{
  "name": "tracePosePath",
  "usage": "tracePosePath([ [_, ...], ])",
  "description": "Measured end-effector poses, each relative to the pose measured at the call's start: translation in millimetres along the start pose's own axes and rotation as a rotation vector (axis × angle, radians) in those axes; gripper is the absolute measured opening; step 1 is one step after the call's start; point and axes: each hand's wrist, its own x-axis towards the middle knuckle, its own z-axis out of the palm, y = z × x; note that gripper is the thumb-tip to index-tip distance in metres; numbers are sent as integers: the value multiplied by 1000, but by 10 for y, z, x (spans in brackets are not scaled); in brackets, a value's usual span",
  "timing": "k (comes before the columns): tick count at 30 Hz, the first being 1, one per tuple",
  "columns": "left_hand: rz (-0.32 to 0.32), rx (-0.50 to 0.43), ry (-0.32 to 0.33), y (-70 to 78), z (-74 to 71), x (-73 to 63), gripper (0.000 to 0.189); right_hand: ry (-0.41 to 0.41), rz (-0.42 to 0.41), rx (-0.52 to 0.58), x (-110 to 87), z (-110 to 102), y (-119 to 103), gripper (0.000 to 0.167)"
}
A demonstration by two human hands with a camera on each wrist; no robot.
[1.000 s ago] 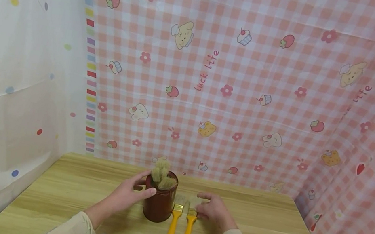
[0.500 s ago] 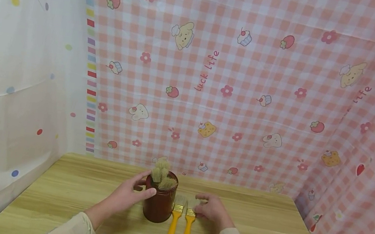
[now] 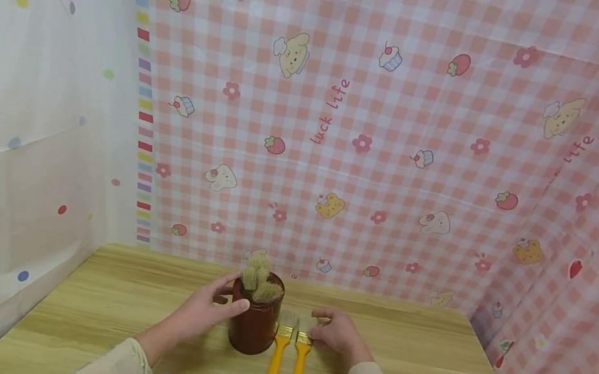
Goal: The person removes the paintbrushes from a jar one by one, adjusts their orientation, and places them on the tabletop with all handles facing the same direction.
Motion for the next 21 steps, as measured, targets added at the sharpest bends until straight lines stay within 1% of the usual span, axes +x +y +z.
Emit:
tracePosePath([
  [8,12,-2,-6,4,0,-9,81,-8,-3,0,0,1,6,48],
  [16,8,10,9,-15,4,14,82,-5,-12,15,8,6,17,48],
  [21,13,14,8,-18,11,12,81,3,-11,4,11,3,33,48],
])
